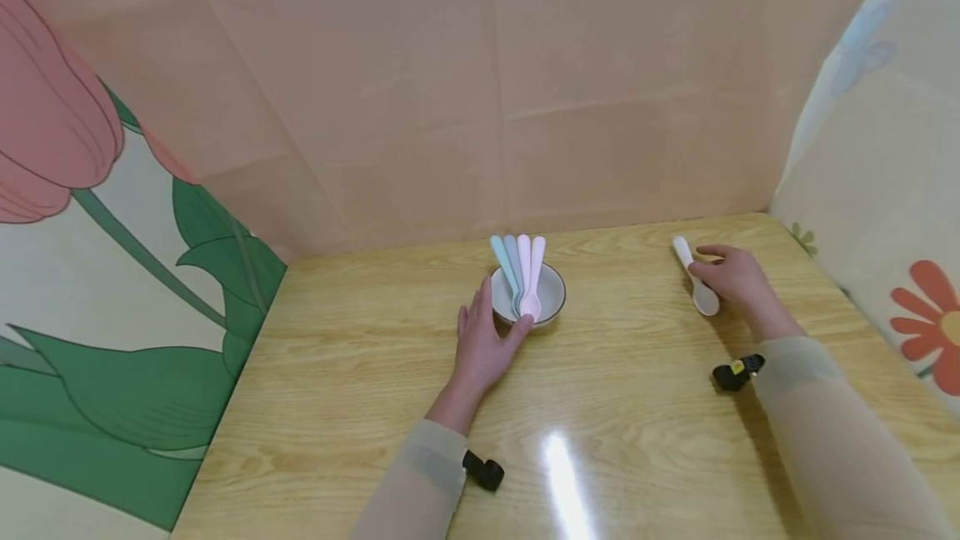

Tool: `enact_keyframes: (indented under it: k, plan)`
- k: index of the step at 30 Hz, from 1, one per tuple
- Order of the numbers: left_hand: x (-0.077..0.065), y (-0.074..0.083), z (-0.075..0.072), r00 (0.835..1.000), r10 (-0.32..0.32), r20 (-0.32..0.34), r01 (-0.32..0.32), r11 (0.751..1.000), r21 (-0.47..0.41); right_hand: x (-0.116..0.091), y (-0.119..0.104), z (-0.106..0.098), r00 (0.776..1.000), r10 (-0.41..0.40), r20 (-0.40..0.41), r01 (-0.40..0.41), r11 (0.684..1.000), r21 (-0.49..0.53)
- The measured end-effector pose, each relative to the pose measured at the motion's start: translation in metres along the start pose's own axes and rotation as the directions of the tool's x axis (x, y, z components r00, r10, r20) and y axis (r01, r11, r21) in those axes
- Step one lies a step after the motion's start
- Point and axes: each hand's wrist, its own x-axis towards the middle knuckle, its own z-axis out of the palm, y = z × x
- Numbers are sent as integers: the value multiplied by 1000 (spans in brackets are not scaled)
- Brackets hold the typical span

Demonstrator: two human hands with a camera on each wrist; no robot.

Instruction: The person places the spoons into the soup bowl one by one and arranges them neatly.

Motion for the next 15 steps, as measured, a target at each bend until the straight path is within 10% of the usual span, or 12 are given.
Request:
enact_keyframes:
  k: [15]
  plan:
    - [2, -3, 1, 1000, 4, 3, -4, 1000, 13, -6, -45, 24, 998, -44, -45, 55, 955, 292]
